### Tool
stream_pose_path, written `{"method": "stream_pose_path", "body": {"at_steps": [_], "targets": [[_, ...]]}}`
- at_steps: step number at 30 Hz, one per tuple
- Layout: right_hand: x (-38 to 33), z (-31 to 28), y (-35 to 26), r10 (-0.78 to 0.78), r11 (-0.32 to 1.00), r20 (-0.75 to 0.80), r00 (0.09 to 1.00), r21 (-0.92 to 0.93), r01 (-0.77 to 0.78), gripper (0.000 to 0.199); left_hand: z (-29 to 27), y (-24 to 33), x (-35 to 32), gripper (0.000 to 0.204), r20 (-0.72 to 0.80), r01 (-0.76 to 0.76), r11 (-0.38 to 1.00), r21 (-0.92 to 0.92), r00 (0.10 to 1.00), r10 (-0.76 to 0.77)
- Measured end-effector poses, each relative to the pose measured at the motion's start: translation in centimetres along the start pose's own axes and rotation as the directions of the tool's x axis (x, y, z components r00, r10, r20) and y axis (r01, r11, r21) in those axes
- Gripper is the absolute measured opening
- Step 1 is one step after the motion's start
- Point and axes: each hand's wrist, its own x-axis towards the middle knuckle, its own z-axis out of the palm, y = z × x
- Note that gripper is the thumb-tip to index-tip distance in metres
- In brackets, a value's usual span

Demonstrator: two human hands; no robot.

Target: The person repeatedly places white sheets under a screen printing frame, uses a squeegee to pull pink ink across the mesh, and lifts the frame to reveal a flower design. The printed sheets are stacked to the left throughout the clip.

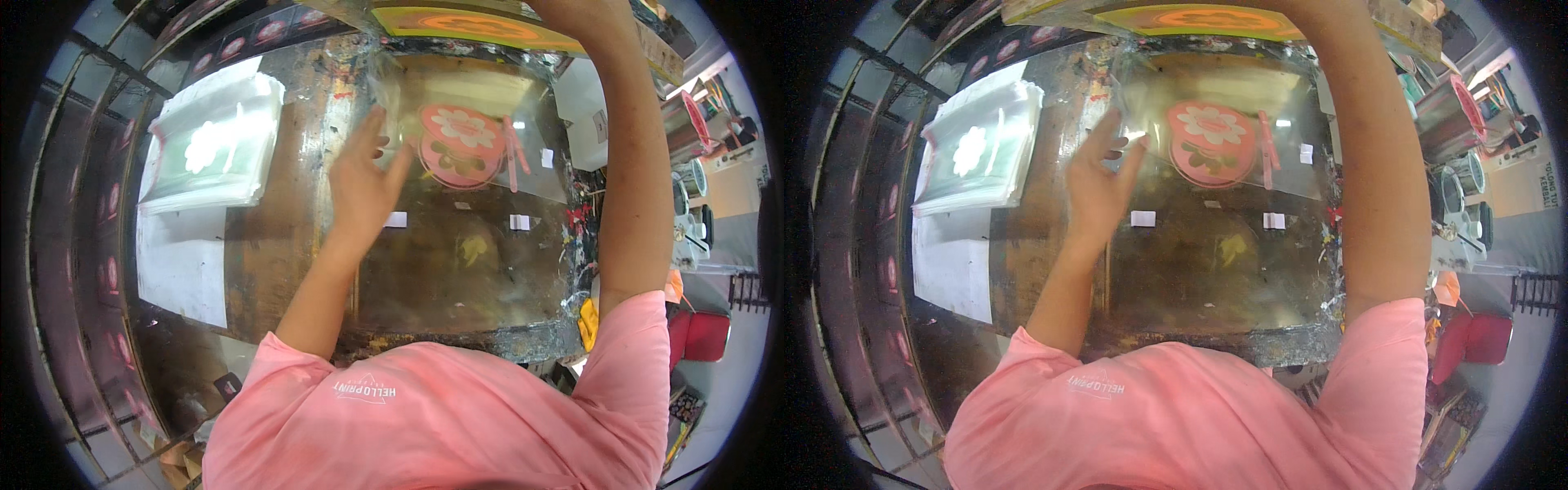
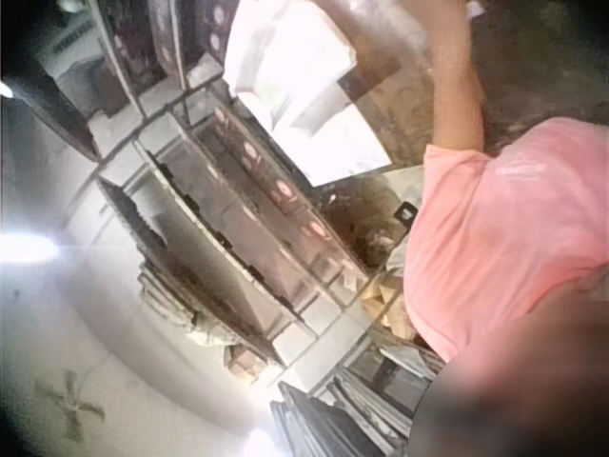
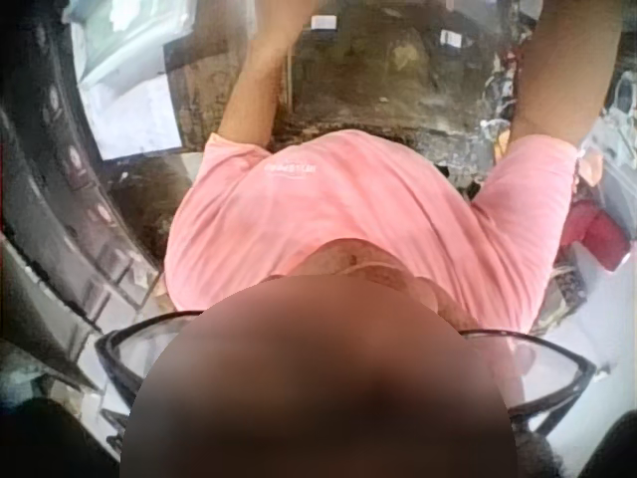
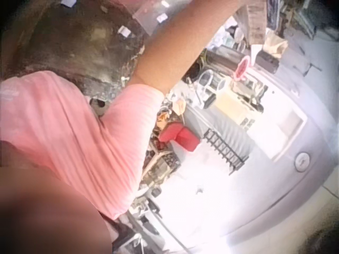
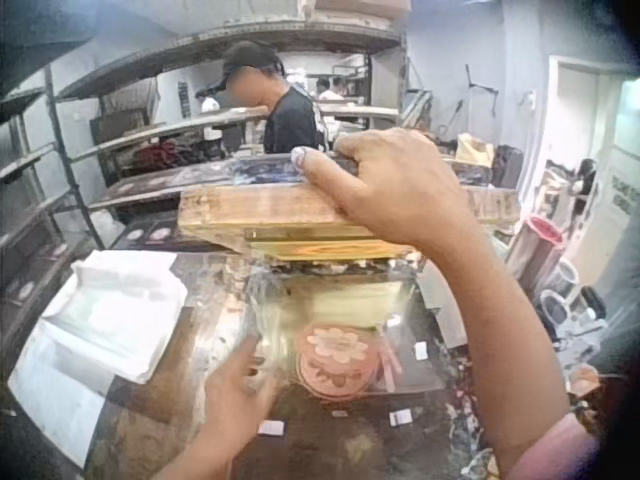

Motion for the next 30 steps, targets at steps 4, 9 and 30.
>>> {"method": "stream_pose_path", "body": {"at_steps": [4,9,30], "targets": [[-0.6,-0.5,-0.5,0.083,0.996,0.099,0.992,0.036,-0.087,0.062,-6.2,-1.1,3.0,0.058,-0.089,0.174,0.972,-0.158,0.978,-0.190],[-2.2,0.3,0.0,0.087,0.996,0.014,0.996,-0.037,-0.086,0.057,-16.3,-10.6,8.0,0.071,-0.235,0.033,0.990,0.137,0.972,0.000],[-2.2,0.9,1.2,-0.075,0.994,0.112,0.991,-0.072,0.083,0.055,-20.6,-18.6,2.3,0.064,0.180,0.034,0.655,0.755,0.950,-0.256]]}}
